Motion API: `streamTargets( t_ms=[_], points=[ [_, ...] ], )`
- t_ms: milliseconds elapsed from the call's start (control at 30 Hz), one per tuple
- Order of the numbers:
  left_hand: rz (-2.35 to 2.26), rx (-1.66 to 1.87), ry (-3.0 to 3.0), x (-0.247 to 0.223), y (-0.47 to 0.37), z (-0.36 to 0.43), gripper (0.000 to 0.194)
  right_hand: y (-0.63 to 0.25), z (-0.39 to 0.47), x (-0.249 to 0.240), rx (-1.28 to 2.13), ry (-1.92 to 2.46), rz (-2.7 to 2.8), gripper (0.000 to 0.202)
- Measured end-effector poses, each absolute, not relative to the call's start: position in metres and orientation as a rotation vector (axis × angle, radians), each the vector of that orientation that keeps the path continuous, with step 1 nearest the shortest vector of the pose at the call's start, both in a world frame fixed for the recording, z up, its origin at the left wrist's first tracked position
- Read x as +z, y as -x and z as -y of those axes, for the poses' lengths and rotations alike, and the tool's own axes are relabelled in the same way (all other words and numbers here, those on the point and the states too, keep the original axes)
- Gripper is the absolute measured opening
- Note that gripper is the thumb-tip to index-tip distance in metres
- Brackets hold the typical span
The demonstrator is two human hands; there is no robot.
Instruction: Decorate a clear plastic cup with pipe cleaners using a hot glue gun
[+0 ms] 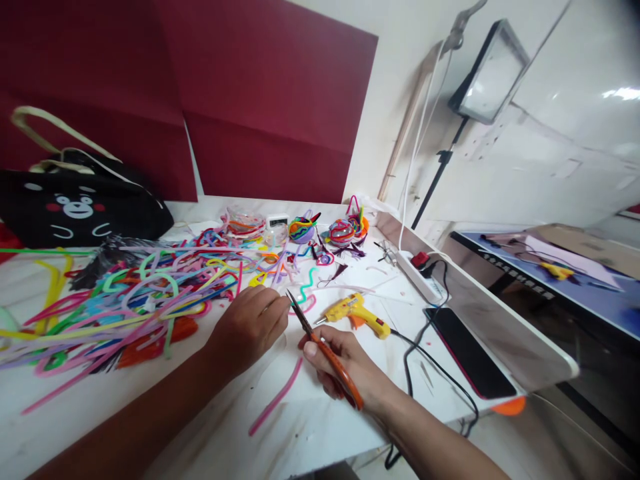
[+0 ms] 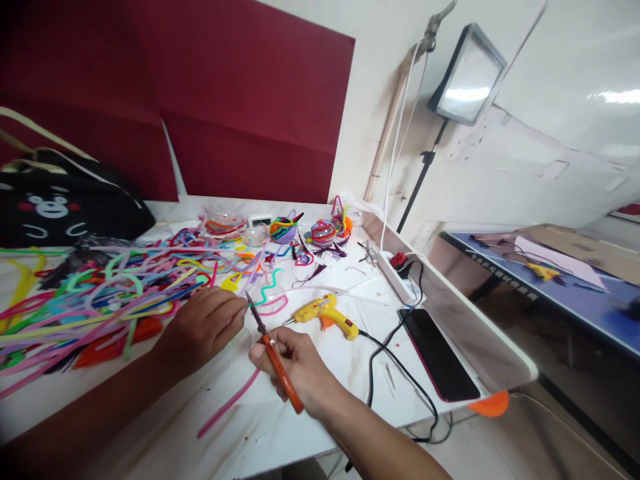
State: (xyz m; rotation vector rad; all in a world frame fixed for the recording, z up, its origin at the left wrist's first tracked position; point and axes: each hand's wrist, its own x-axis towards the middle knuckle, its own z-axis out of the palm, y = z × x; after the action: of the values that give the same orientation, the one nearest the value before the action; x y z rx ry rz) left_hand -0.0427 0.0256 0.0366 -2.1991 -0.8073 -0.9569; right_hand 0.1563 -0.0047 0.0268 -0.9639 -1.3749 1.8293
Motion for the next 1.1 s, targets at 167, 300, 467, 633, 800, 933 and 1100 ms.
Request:
streamTargets(
  t_ms=[167,300,467,633,800,933,1100],
  points=[
    [0.803,-0.957,2.208,0.0365,0.0411,-0.0255,0.007,-0.1554,0.0046,0.0283,1.837,0.988,1.359,0.054],
    [0.811,-0.959,2.216,0.0362,0.0412,-0.0243,0.007,-0.1547,0.0051,0.0267,1.841,0.989,1.354,0.054],
    [0.816,-0.957,2.218,0.0356,0.0413,-0.0251,0.007,-0.1535,0.005,0.0245,1.849,0.985,1.338,0.055],
    [0.819,-0.959,2.221,0.0364,0.0416,-0.0241,0.007,-0.1524,0.0047,0.0224,1.834,0.993,1.346,0.054],
    [0.827,-0.97,2.217,0.0354,0.042,-0.0232,0.007,-0.1527,0.0045,0.0208,1.808,1.023,1.369,0.054],
    [0.841,-0.971,2.218,0.0349,0.0414,-0.0238,0.008,-0.1528,0.0044,0.0247,1.786,1.065,1.4,0.055],
    [0.891,-0.943,2.248,0.0334,0.0422,-0.0244,0.014,-0.1539,0.0047,0.0264,1.682,1.118,1.497,0.047]
  ],
)
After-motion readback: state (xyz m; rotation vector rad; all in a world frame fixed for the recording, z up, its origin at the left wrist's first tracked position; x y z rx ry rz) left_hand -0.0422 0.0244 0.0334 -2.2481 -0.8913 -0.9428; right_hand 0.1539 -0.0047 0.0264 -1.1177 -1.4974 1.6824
